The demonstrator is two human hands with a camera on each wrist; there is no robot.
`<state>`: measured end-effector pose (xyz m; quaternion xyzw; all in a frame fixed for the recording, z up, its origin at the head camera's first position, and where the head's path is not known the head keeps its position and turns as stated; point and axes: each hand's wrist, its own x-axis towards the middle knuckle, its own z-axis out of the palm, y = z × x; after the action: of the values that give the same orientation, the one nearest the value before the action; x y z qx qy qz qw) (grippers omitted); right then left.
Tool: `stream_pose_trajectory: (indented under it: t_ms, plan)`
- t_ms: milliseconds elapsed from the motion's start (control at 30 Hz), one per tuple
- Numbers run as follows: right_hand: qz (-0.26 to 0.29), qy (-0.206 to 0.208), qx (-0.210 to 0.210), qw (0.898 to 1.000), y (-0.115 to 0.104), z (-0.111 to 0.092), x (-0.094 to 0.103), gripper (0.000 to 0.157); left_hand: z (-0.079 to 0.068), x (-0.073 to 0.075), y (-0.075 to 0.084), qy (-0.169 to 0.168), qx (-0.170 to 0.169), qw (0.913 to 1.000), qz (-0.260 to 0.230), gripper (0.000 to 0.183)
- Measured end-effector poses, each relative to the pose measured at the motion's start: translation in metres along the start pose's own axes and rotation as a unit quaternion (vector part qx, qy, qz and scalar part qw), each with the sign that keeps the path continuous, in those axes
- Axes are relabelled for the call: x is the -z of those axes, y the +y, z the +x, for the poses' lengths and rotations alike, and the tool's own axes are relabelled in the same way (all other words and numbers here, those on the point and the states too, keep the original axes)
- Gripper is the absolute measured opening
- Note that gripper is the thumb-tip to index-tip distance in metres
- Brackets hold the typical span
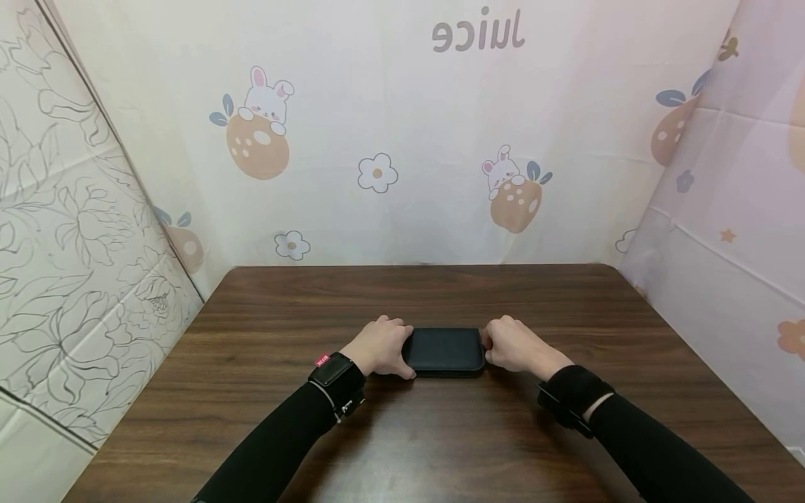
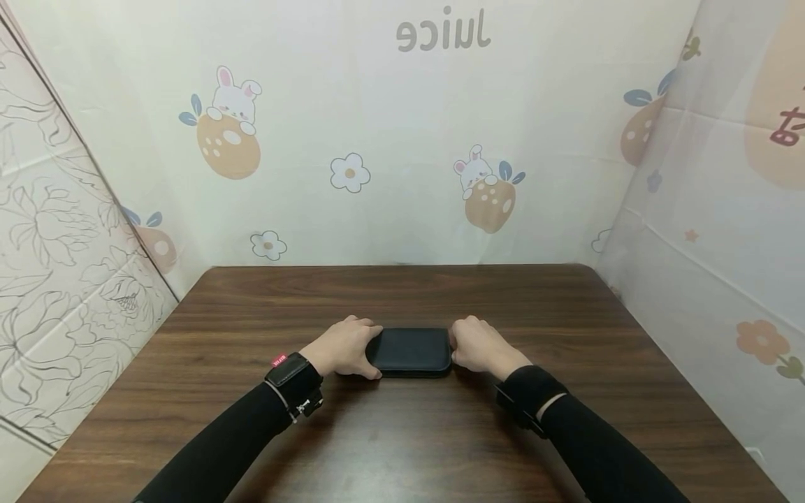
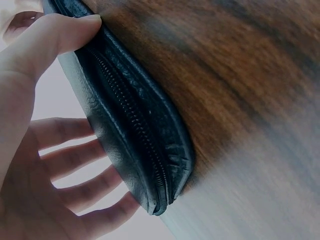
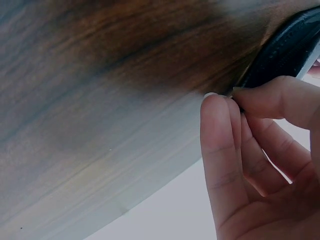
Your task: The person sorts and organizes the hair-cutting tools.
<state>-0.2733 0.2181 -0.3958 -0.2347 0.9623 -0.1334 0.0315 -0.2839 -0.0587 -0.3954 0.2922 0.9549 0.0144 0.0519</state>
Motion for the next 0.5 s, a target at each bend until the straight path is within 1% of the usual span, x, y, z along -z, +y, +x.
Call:
stream_pose_trajectory:
  t_ms: [133,233,500]
  plan:
    - [-0.001,0.005,0.008,1.000,-0.0009,-0.0032,-0.0003,0.022,0.0001,-0.0007,0.0003,0.003,-0.002,1.0000,0.002,0.085]
    - [0.000,0.004,0.006,1.000,-0.0012,-0.0055,-0.0009,0.022,0.0004,-0.0015,0.0004,0.004,-0.004,1.0000,0.003,0.085]
    - [0.012,-0.013,-0.002,1.000,-0.0051,-0.0086,-0.0006,0.019,-0.0002,-0.0008,-0.0004,0.001,-0.003,1.0000,0.000,0.085]
